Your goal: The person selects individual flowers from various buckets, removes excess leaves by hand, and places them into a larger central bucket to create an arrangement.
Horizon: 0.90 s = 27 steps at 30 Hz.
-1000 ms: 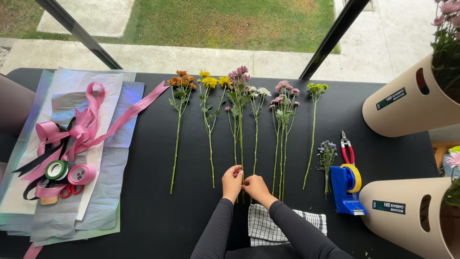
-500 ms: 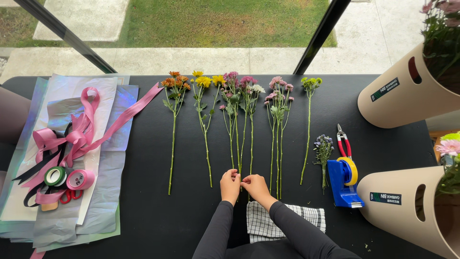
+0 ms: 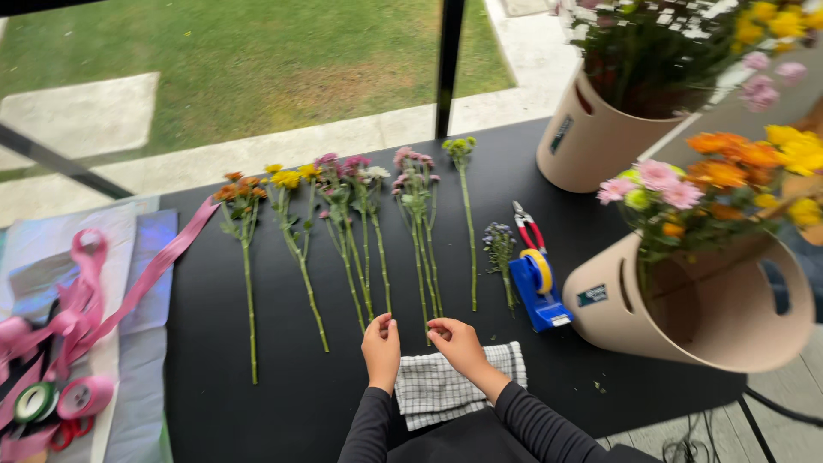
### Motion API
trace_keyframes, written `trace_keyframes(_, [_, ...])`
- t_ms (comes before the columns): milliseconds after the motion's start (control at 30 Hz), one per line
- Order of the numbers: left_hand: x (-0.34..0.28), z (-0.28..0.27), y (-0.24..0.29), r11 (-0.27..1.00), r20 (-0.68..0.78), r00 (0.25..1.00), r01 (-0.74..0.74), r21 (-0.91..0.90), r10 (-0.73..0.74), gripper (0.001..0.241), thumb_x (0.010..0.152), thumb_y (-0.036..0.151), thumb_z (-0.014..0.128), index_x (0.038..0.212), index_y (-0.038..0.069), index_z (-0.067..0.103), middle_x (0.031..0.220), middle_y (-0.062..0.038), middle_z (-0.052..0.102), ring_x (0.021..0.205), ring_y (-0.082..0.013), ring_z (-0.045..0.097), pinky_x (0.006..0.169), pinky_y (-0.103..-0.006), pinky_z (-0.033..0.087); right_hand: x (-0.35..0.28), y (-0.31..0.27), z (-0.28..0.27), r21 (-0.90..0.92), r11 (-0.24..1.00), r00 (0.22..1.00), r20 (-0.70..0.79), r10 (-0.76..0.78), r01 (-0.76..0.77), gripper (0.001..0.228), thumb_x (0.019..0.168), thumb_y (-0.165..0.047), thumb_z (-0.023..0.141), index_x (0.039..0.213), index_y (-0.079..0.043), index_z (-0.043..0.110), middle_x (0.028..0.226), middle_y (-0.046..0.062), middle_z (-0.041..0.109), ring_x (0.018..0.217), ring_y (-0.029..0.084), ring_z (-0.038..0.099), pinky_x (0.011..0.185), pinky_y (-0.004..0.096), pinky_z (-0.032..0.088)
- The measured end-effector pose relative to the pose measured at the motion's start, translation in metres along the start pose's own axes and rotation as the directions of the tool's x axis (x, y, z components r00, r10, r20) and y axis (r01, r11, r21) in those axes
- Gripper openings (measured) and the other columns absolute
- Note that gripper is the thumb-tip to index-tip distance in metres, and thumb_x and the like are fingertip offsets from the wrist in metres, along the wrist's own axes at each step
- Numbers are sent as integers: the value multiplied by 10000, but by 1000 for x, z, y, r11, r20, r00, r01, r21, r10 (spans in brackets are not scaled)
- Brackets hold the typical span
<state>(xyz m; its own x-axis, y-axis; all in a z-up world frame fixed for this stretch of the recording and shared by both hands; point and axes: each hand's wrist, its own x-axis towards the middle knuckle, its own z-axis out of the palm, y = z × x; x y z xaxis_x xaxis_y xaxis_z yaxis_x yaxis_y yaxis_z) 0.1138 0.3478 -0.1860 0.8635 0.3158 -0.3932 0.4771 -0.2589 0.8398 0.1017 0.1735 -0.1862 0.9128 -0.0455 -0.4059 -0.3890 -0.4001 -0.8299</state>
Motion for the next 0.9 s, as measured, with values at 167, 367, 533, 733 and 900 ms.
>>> trace_keyframes(167, [-57,48,68,992,89,989,-112,-64,117,267,979,251,609,1175,117,731,1135,-26,725,987,-147,680,881,-309,562,-43,-34,-71,102,973,968,-168,-187,206,223,921,-183,689,1109,-119,790,971,0,763,790,97,685,756,256,573])
trace_keyframes(367, [-126,116,145,932,130,930,-320,-169,343,200,963,215,668,1116,143,774,1025,-34,751,906,-163,715,791,-300,585,-93,-63,-173,46,856,808,-360,-467,515,161,915,-99,715,1057,-96,790,896,13,751,667,107,659,567,218,523])
trace_keyframes(533, [-180,181,191,808,126,822,-497,-316,555,167,960,120,701,1102,108,788,930,-86,741,787,-193,735,687,-289,612,-134,-64,-276,-63,790,651,-528,-545,610,163,871,-61,758,1004,-128,826,822,23,766,624,147,695,504,208,542])
trace_keyframes(733, [-232,242,233,745,241,707,-602,-287,665,170,973,114,692,1120,112,778,940,-60,735,846,-208,734,721,-299,623,-131,-11,-388,-101,855,586,-687,-430,509,124,916,-40,735,995,-106,804,921,35,777,719,130,696,612,215,569])
trace_keyframes(900, [-254,280,247,731,337,649,-622,-280,682,185,988,90,670,1156,64,743,1017,-101,717,925,-259,728,810,-349,621,-100,35,-459,144,933,820,-532,-209,331,416,940,-120,736,1328,-9,635,1460,272,485,1304,478,540,986,497,543])
